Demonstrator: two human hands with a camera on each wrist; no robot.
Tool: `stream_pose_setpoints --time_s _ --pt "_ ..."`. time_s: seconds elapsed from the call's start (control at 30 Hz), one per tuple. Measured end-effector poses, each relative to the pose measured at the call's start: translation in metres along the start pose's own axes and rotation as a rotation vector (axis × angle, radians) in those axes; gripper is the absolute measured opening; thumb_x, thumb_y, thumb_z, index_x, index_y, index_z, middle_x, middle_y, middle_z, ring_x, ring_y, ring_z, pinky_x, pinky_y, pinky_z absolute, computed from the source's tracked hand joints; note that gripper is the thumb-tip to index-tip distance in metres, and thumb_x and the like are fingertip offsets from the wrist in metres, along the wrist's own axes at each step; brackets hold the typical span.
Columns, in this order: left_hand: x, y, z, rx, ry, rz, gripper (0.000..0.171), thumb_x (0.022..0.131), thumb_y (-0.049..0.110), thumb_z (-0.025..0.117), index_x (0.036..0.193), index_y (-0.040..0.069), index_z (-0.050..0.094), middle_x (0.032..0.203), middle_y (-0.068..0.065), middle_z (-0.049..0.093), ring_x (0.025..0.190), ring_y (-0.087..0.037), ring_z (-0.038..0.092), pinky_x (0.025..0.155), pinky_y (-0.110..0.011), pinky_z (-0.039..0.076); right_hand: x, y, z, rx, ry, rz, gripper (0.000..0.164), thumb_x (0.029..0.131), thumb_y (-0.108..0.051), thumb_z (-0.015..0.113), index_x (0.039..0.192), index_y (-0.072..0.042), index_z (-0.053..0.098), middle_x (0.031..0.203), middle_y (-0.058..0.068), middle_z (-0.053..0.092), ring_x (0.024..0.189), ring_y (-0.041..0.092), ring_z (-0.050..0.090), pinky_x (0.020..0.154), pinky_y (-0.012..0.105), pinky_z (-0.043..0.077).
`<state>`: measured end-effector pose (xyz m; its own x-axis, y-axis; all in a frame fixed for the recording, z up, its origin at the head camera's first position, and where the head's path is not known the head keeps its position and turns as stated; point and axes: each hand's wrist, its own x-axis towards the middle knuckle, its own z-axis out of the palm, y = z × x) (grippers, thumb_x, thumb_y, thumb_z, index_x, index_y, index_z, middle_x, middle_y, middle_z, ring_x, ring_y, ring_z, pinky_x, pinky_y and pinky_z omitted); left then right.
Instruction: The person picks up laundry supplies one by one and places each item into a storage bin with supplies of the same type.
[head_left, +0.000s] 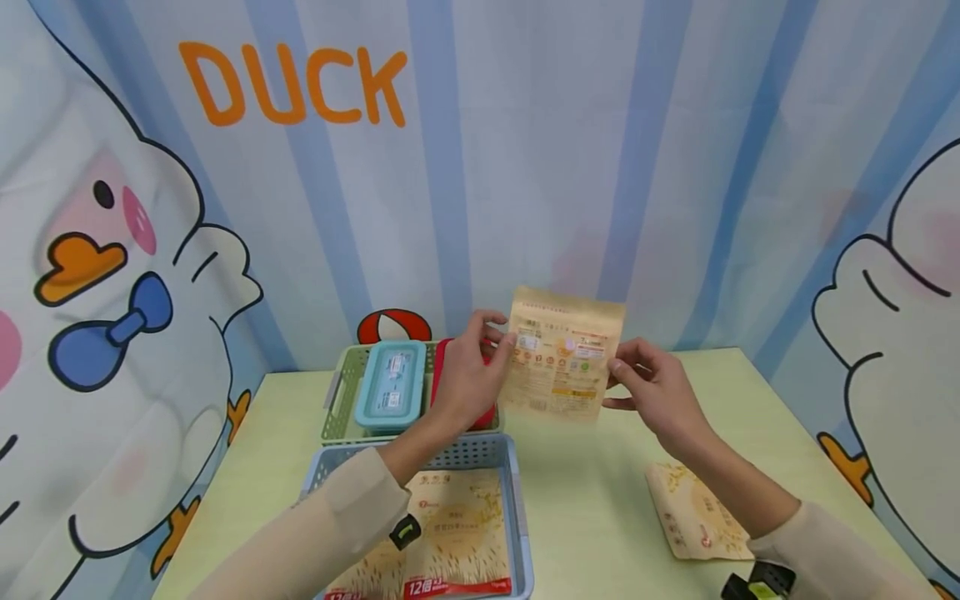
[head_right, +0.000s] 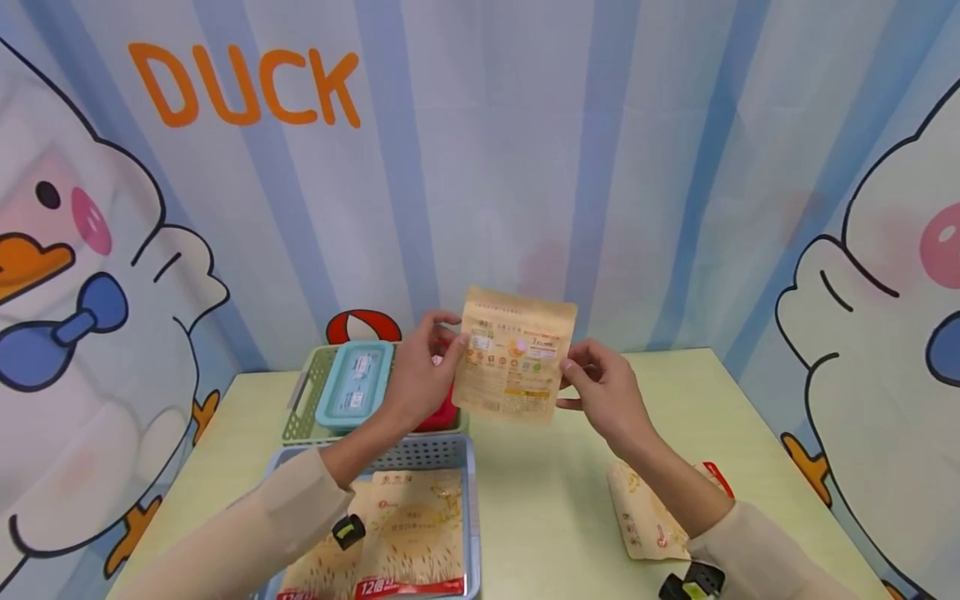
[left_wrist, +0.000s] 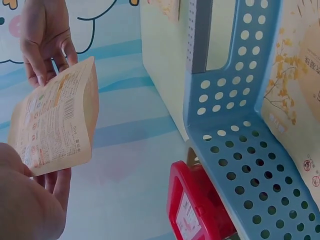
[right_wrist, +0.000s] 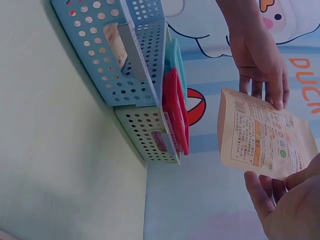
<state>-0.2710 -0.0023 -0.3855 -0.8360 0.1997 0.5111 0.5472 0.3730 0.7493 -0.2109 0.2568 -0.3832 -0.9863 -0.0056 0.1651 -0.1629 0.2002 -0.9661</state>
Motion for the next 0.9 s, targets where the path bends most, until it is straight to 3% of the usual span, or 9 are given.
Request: stream_pose_setpoints --time_s 0.13,0.27,0.43,0.6,0.9 --pt "-0.002 0.002 -0.001 -0.038 -0.007 -0.010 0.022 0.108 0.021 0.064 0.127 0.012 0.063 0.112 -0.002 0.069 0.097 -0.016 0.069 0.081 -0.033 0.060 0.004 -0.003 0.002 0.012 0.028 -0.004 0.022 0.112 -0.014 0.055 0.121 0.006 0.056 0.114 0.023 0.059 0.099 0.022 0.066 0.081 0.042 0.065" --pt "-0.004 0.005 -0.004 -0.004 -0.033 0.010 0.031 0.108 0.023 0.063 0.136 0.010 0.061 0.118 -0.004 0.066 0.100 -0.017 0.067 0.079 -0.031 0.060 0.008 -0.005 0.004 0.031 0.040 -0.006 0.022 0.112 -0.014 0.055 0.121 0.007 0.055 0.112 0.021 0.058 0.098 0.021 0.065 0.081 0.042 0.065" --pt "-0.008 0.011 -0.008 0.133 -0.083 0.029 0.050 0.110 0.032 0.058 0.154 0.008 0.052 0.124 -0.007 0.062 0.105 -0.020 0.065 0.079 -0.032 0.059 0.011 -0.009 0.007 0.036 0.066 0.004 0.024 0.112 -0.015 0.056 0.123 0.006 0.057 0.114 0.020 0.060 0.099 0.021 0.065 0.080 0.041 0.065" --pt "-0.008 0.017 -0.012 0.239 -0.136 0.022 0.059 0.112 0.039 0.052 0.161 0.006 0.043 0.131 -0.009 0.059 0.106 -0.022 0.063 0.077 -0.032 0.057 0.011 -0.013 0.010 0.020 0.089 0.038 0.027 0.112 -0.015 0.055 0.129 0.005 0.059 0.120 0.024 0.062 0.100 0.022 0.066 0.079 0.039 0.065" --pt "-0.007 0.017 -0.020 0.217 -0.181 -0.027 0.068 0.112 0.042 0.050 0.166 0.004 0.031 0.136 -0.014 0.054 0.105 -0.027 0.059 0.082 -0.037 0.055 0.012 -0.026 0.017 -0.008 0.073 0.053 0.039 0.113 -0.013 0.051 0.148 0.004 0.055 0.131 0.027 0.059 0.113 0.033 0.062 0.084 0.039 0.064"
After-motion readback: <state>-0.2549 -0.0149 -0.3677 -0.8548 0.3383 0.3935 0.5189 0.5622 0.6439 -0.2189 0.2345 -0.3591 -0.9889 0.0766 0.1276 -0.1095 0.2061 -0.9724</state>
